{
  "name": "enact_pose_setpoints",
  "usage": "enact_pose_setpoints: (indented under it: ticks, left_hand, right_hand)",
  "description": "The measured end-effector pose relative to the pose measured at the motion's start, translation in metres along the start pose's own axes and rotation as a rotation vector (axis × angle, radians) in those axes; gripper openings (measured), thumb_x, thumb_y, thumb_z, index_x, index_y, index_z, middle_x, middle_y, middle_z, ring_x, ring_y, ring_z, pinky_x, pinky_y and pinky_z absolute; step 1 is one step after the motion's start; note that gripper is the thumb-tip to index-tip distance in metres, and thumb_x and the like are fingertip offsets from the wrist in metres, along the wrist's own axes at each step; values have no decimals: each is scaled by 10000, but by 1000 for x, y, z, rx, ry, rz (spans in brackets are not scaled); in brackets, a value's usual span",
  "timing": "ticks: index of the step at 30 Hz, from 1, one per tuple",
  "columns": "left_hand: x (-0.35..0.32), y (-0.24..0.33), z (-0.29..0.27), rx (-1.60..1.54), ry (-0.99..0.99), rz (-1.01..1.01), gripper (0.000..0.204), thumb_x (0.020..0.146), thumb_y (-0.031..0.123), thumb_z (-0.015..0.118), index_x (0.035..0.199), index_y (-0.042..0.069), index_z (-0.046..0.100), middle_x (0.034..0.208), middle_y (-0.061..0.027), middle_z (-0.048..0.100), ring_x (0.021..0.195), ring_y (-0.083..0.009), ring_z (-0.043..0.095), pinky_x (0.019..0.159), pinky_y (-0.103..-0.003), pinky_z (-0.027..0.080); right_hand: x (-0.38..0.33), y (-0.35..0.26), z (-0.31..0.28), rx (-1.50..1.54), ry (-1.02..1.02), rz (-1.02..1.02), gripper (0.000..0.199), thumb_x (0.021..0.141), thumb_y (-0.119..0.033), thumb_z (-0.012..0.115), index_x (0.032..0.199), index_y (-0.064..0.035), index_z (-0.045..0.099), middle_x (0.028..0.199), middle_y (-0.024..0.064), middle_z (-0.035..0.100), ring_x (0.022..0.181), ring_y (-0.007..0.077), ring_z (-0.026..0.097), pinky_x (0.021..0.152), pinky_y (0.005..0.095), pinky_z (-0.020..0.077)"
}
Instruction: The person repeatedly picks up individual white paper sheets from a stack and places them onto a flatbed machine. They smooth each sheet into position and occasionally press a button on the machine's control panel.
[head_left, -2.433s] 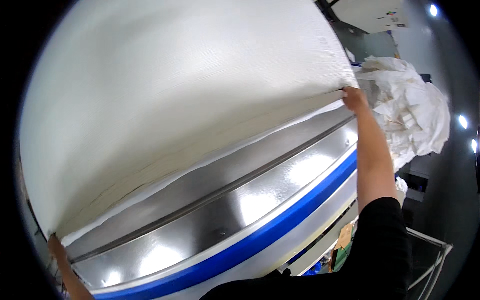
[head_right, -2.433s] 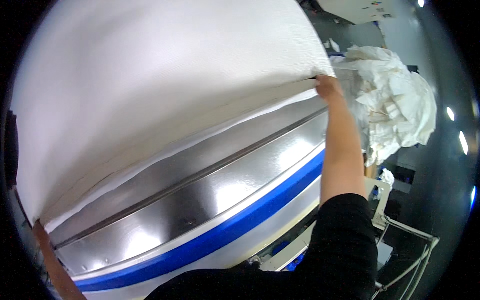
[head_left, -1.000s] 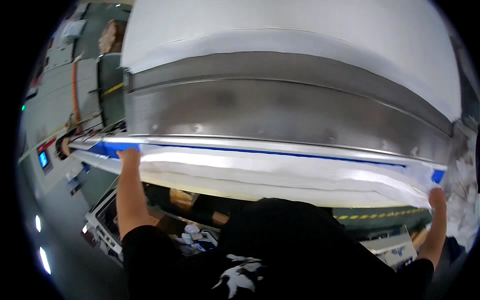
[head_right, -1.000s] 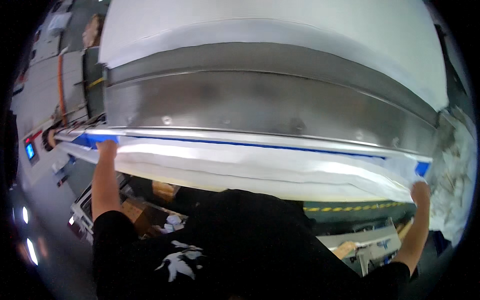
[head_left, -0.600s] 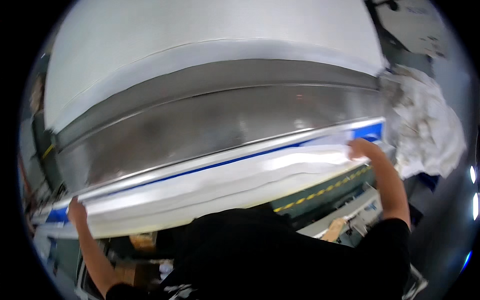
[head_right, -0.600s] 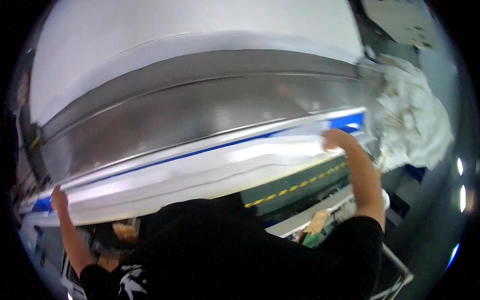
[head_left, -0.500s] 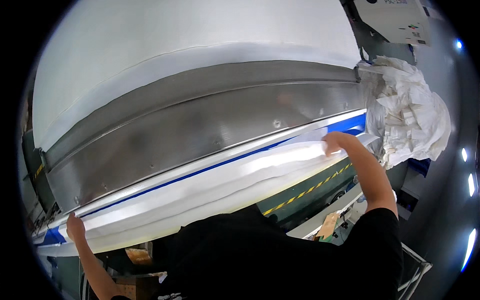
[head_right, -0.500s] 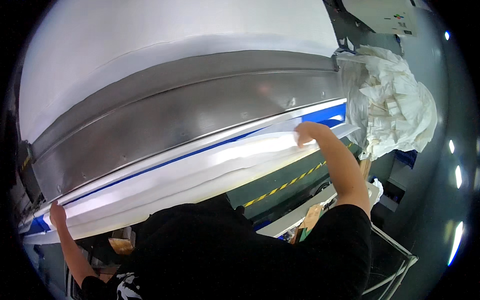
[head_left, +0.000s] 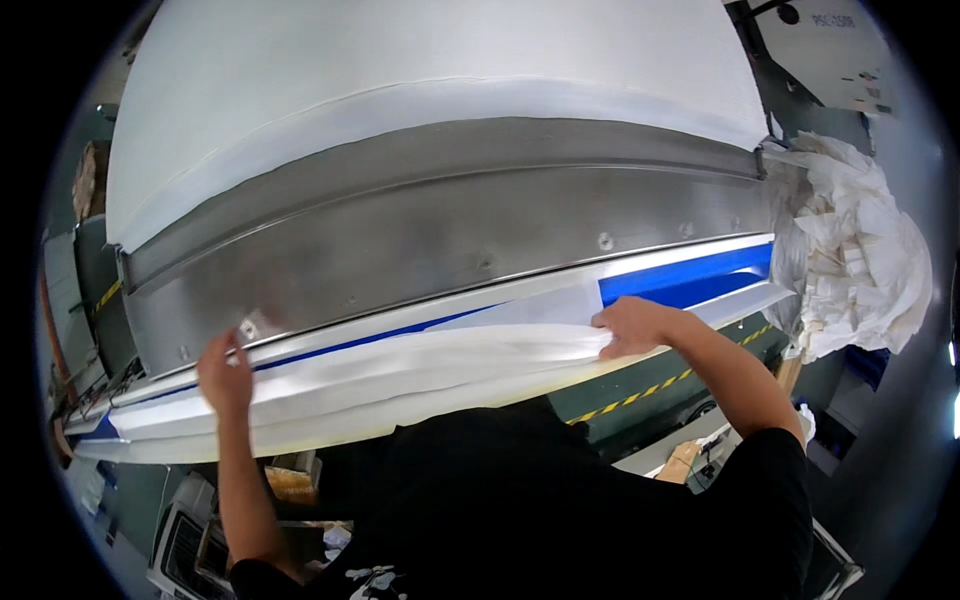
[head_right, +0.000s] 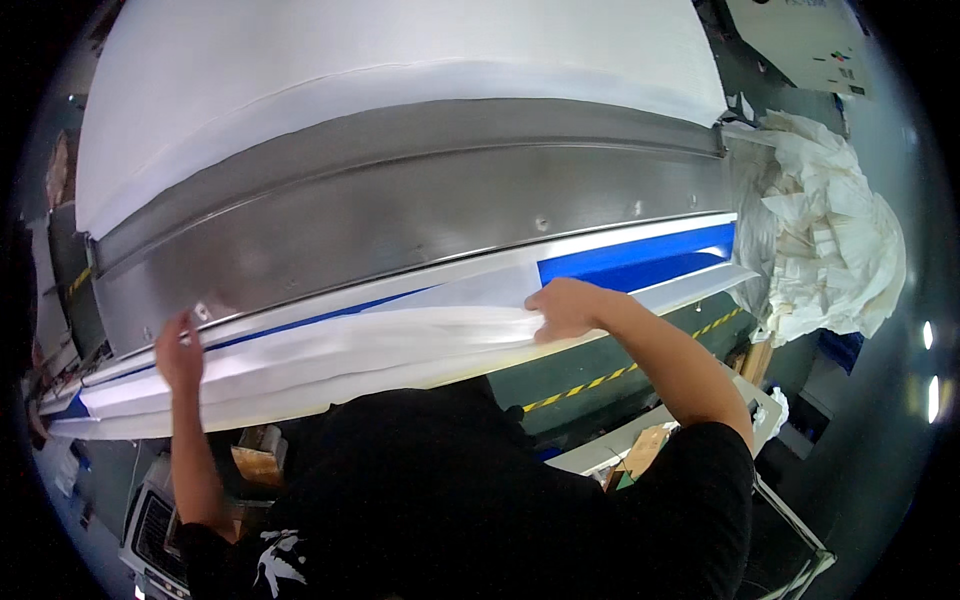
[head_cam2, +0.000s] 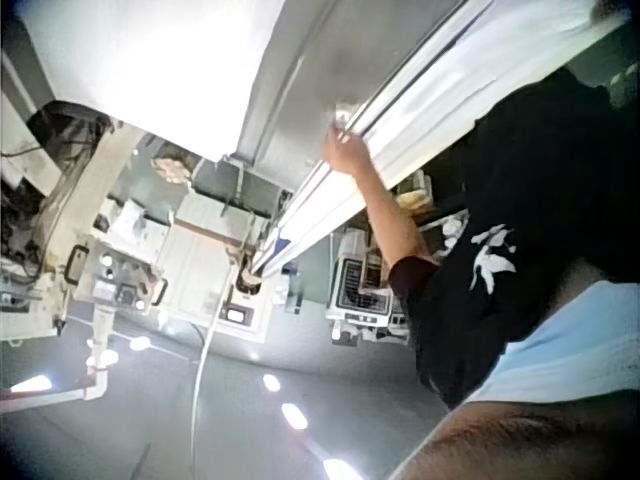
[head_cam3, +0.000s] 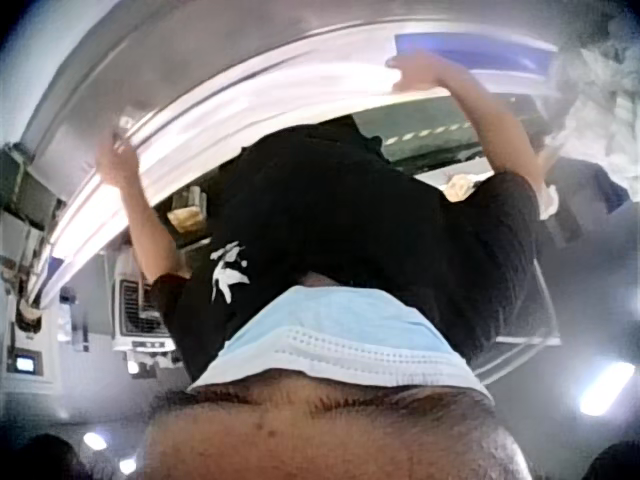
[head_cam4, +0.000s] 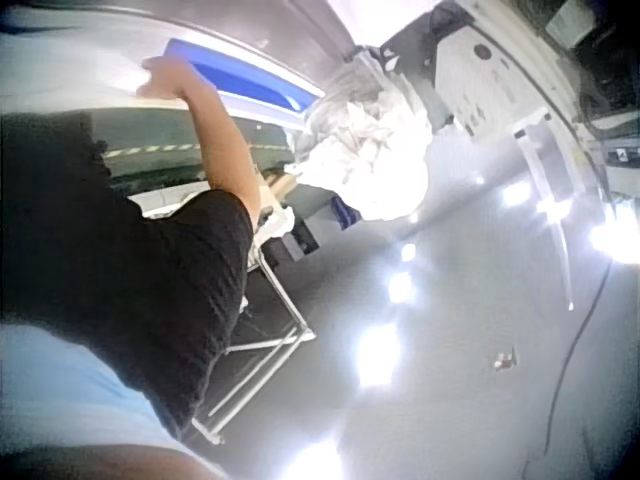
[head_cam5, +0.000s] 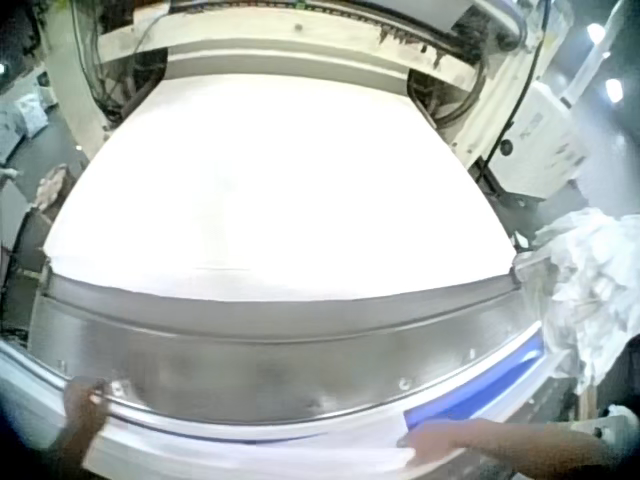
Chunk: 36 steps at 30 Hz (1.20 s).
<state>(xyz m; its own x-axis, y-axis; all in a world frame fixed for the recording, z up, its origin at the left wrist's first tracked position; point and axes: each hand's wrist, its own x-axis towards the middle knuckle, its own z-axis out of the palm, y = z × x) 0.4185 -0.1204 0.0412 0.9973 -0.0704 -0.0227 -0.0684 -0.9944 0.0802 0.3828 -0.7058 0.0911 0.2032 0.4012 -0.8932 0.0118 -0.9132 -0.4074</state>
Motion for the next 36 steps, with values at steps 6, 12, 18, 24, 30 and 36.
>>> enact_pose_setpoints:
  ticks: [6,12,18,24,30,36]
  left_hand:
    - [11,76,-16,-131,-55,36,146,827,103,604,961,79,654,878,-74,668,822,-244,631,766,-345,447]
    - [4,37,-15,-252,-53,-166,173,846,117,594,992,52,659,906,-108,673,825,-254,644,742,-336,486]
    - [2,6,1,-299,0,-286,188,845,116,591,1007,49,659,942,-114,671,838,-250,647,732,-329,501]
    - [26,-16,23,-191,152,-78,196,816,125,596,995,63,644,970,-119,655,906,-310,617,802,-396,482]
    - [77,-43,33,-85,239,-95,344,855,181,551,1175,57,527,1185,-140,555,1104,-328,510,942,-448,387]
    - [106,-75,55,-58,303,-154,404,900,253,499,1253,58,479,1323,-130,469,1258,-319,404,1076,-452,275]
  right_hand:
    - [15,-41,0,194,-41,-89,442,713,-272,631,1052,6,576,967,206,642,921,338,617,816,399,473]
    - [37,-16,30,506,-41,-126,476,750,-282,681,1135,-22,576,1067,133,655,987,242,620,881,334,462]
    - [44,-16,36,475,88,-49,416,764,-302,672,1076,-33,619,1004,136,668,935,248,638,830,345,485]
    - [59,-44,14,315,275,-61,400,806,-367,637,1021,-30,632,904,151,668,818,262,647,749,336,501]
    - [124,-118,-46,106,514,-147,269,826,-289,591,959,-60,633,798,135,651,744,297,630,675,378,493]
    - [213,-274,-152,-60,738,-407,216,853,-272,538,886,-68,600,817,145,645,769,346,612,675,437,475]
